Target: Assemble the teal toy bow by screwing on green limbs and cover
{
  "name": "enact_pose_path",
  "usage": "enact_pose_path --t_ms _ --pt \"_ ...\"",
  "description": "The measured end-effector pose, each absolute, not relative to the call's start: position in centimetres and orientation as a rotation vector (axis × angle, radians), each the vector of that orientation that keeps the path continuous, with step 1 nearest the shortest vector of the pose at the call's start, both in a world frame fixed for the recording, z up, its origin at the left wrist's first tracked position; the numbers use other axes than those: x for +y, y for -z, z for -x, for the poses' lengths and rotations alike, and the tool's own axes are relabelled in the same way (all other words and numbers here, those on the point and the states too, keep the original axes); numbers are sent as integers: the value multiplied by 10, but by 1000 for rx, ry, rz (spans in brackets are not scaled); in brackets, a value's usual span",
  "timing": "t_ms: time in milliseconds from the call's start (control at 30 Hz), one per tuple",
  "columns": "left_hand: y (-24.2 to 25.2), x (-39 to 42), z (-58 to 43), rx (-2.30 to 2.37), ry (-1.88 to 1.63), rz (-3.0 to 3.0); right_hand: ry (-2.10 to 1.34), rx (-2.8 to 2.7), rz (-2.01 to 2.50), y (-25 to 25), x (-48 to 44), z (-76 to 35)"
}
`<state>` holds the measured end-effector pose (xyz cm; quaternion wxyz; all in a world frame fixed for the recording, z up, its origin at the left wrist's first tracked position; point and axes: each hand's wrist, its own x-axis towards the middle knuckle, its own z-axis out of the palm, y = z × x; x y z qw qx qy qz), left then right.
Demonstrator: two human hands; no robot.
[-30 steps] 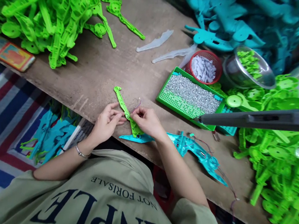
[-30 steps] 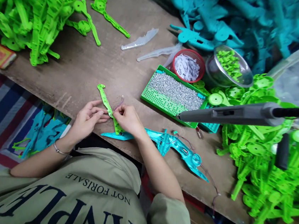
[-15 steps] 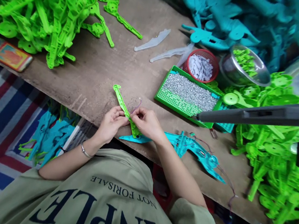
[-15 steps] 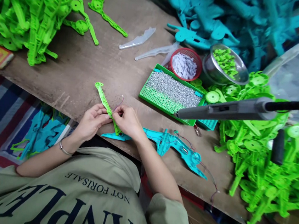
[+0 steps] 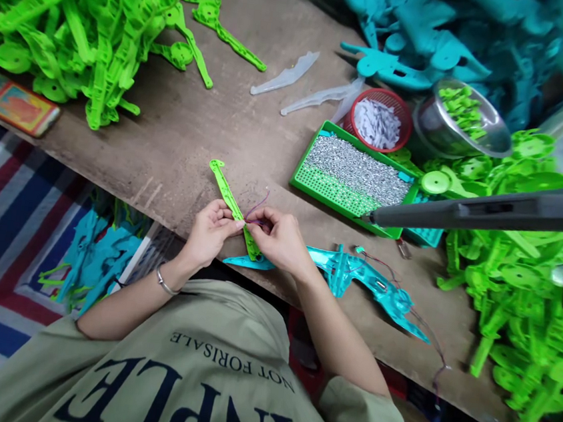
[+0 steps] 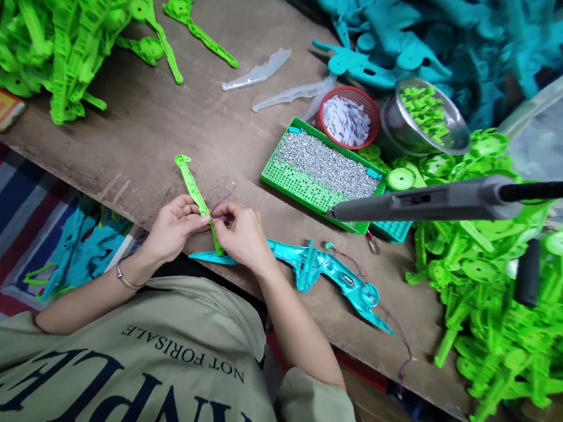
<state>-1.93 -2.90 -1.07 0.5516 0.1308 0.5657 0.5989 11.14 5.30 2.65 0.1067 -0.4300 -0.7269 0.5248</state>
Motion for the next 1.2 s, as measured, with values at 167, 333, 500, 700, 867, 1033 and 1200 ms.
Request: enact_pose_path --t_ms 167,333,500,700,867,1033,1200 --pt "12 -30 19 1385 -1422 -354 -1410 -2155 1282 -28 45 -114" --pt "11 -35 24 1285 -1384 -433 -1274 -2189 1277 -28 38 -117" --pt "13 -36 24 1295 -1373 -415 -1196 -2238 1296 -27 28 -116" --pt "14 -36 22 1295 -1378 -415 -972 -2496 1301 -30 10 -113" --pt "14 -37 22 1314 -1385 -434 -609 -2780 1255 -33 -6 -109" --pt "16 -37 23 1272 -1391 -412 -773 -2666 1186 -36 13 -115" --pt "14 -35 24 1182 -1448 -346 -1331 -2138 1146 -33 60 -109"
